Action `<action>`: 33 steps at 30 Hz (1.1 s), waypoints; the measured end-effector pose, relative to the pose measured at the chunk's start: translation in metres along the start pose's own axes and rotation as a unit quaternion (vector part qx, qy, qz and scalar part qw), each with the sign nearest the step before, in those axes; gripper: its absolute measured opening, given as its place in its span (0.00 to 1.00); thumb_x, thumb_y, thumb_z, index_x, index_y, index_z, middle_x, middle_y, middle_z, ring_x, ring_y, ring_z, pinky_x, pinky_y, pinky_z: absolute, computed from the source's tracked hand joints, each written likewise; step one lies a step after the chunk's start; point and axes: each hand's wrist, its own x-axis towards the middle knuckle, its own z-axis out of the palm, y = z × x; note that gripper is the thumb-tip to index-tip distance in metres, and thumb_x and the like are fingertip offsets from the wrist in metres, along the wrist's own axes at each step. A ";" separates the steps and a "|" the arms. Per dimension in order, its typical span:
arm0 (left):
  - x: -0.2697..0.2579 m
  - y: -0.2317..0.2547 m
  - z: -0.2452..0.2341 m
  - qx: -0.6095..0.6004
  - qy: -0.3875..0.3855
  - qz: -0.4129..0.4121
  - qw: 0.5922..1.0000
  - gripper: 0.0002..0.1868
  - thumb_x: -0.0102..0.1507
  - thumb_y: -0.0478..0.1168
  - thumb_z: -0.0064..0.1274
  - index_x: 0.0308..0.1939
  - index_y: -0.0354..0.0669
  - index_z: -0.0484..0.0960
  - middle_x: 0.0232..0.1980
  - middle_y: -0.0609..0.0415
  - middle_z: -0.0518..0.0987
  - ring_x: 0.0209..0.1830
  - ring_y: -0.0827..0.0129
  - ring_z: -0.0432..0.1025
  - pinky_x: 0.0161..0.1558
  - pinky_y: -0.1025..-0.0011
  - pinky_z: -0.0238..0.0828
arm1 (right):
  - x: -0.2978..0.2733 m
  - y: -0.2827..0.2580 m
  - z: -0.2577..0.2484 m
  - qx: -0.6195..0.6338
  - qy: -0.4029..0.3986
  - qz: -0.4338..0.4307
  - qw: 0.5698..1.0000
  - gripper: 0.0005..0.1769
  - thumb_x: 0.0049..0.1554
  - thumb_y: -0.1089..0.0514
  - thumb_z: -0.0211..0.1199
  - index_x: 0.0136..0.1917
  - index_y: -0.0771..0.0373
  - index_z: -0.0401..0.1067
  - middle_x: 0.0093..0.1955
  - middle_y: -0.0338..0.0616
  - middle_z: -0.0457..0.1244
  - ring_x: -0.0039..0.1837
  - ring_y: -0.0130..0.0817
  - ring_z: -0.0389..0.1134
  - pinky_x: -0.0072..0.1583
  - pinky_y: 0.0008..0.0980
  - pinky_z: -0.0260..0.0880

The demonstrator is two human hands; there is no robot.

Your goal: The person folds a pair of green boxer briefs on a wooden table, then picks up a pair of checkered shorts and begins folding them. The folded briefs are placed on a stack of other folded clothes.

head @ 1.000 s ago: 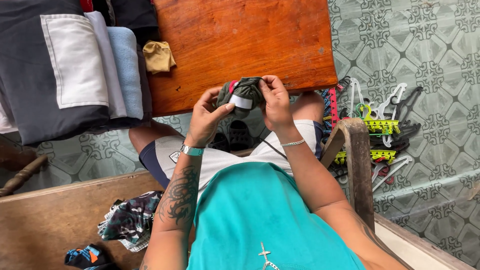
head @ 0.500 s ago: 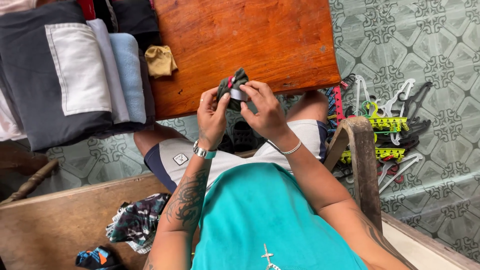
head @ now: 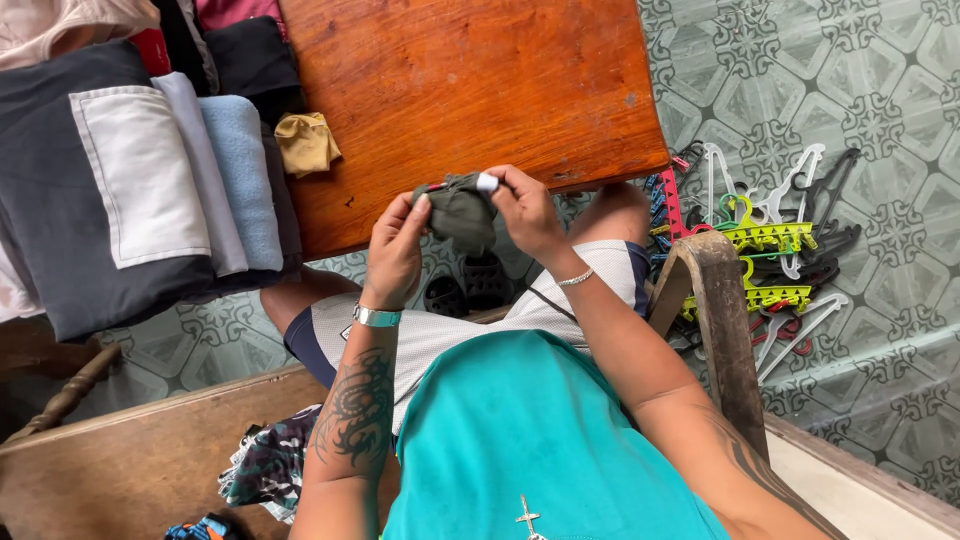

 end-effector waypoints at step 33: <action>0.064 0.072 -0.036 -0.040 0.007 0.058 0.997 0.26 0.72 0.34 0.53 0.73 0.54 0.69 0.76 0.53 0.70 0.46 0.51 0.84 0.44 0.64 0.86 | 0.132 -0.047 -0.106 0.434 0.221 0.049 0.872 0.07 0.60 0.56 0.60 0.53 0.52 0.69 0.47 0.51 0.69 0.49 0.50 0.71 0.42 0.48 0.72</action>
